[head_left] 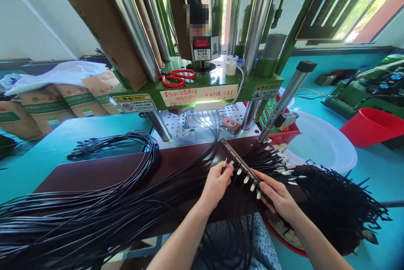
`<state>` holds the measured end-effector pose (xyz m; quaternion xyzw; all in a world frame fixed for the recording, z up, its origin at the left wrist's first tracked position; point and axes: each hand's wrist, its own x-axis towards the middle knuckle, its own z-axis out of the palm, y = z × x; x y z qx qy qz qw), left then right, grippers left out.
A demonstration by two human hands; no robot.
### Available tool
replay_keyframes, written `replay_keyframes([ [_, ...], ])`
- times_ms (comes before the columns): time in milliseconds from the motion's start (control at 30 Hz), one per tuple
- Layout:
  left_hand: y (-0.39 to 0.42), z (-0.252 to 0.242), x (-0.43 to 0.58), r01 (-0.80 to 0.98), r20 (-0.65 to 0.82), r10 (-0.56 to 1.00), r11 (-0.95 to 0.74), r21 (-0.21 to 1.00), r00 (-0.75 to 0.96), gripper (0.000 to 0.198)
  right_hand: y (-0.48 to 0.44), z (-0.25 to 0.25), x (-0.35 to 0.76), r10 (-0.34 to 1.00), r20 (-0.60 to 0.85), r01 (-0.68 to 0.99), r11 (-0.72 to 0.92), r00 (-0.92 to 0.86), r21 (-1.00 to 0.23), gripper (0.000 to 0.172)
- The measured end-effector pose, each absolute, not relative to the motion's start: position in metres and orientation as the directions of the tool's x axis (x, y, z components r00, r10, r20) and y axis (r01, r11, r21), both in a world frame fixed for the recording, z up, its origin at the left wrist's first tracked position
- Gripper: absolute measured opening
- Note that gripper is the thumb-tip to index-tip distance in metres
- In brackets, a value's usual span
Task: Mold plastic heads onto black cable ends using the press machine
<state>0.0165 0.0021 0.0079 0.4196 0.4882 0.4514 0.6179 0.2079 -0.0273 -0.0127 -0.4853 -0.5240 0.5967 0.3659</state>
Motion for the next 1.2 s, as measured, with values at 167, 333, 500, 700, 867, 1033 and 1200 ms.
replay_keyframes([
  [167, 0.004, 0.006, 0.016, -0.145, -0.311, 0.940, 0.331, 0.932, 0.144, 0.036, -0.025, -0.015, 0.210, 0.930, -0.193, 0.102, -0.169, -0.314, -0.980, 0.052],
  [333, 0.003, 0.007, 0.015, -0.157, -0.340, 0.927, 0.364, 0.918, 0.157, 0.037, -0.026, -0.019, 0.207, 0.924, -0.169, 0.167, -0.117, -0.344, -0.979, 0.053],
  [500, 0.003, 0.003, 0.013, -0.074, -0.242, 0.959, 0.255, 0.964, 0.144, 0.038, -0.026, -0.021, 0.207, 0.922, -0.179, 0.167, -0.128, -0.342, -0.978, 0.055],
  [700, 0.005, 0.012, 0.000, -0.129, -0.261, 0.940, 0.293, 0.947, 0.217, 0.047, -0.026, -0.018, 0.213, 0.938, -0.154, 0.068, -0.139, -0.311, -0.988, 0.052],
  [867, 0.004, 0.022, -0.003, -0.247, -0.319, 0.778, 0.510, 0.824, 0.542, 0.048, -0.026, -0.016, 0.215, 0.916, -0.171, 0.084, -0.151, -0.362, -0.985, 0.050],
  [1033, 0.007, 0.017, -0.008, -0.306, -0.279, 0.715, 0.571, 0.762, 0.641, 0.048, -0.025, -0.017, 0.216, 0.907, -0.173, 0.109, -0.142, -0.383, -0.984, 0.053],
  [1200, 0.011, 0.011, -0.012, -0.331, -0.239, 0.670, 0.606, 0.723, 0.703, 0.048, -0.023, -0.018, 0.217, 0.904, -0.192, 0.115, -0.160, -0.381, -0.981, 0.053],
])
